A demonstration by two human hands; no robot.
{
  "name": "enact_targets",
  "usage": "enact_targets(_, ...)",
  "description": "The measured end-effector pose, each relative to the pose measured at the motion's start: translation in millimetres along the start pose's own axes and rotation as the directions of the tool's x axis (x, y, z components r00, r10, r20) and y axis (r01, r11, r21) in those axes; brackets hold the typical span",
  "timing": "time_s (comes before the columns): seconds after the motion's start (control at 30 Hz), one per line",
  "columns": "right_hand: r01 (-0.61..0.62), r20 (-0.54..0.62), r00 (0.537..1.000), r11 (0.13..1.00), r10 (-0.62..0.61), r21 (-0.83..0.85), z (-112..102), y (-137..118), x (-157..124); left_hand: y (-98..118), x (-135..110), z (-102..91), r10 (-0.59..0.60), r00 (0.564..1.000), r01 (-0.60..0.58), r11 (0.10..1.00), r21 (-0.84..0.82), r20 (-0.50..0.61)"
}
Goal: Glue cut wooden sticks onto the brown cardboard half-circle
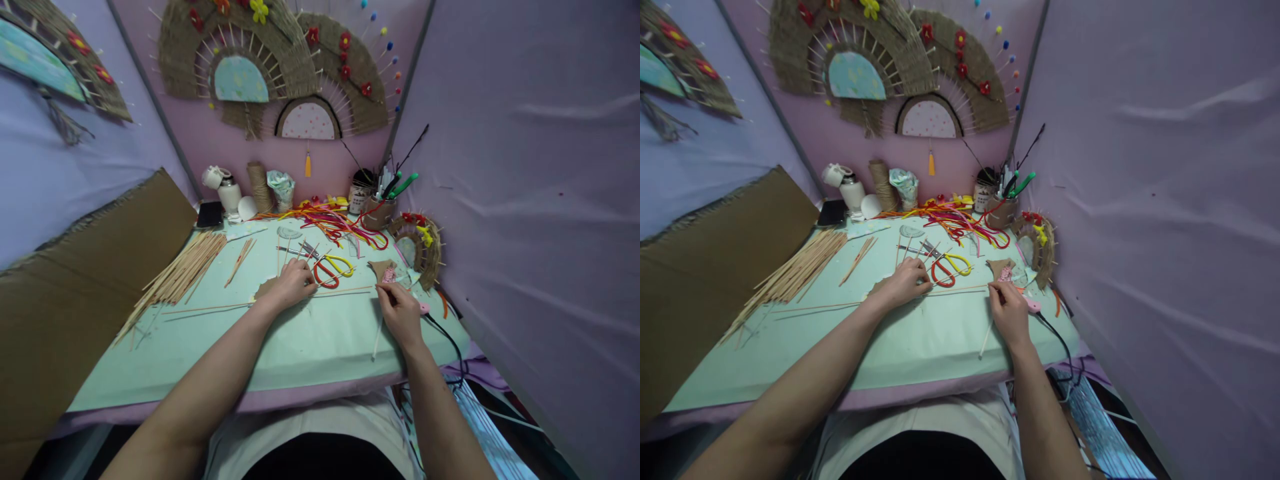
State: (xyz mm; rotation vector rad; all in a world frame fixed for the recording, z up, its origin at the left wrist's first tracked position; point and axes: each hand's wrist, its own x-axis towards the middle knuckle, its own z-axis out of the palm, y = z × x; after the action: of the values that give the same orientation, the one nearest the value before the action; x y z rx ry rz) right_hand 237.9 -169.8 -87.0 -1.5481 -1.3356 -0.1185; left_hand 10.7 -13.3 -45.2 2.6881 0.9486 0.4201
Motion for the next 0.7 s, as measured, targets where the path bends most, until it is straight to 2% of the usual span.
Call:
enact_targets(0.33,0.009,-0.005,1.0,1.0,-0.009,-0.01,0,0,0,-7,2,1.0,0.026,0.999,-0.025,1.0,-0.011,0.033)
enact_targets(0.53,0.013,-0.004,1.0,1.0,-0.013,-0.009,-1,-1,0,-15,4,-11.6,-0.042,0.999,0.041,0.996,-0.078,-0.014)
enact_targets(0.7,0.005,-0.005,1.0,1.0,-0.005,-0.005,0,-1,0,-16,2,-13.9,-0.035,0.998,0.039,0.994,-0.101,0.043)
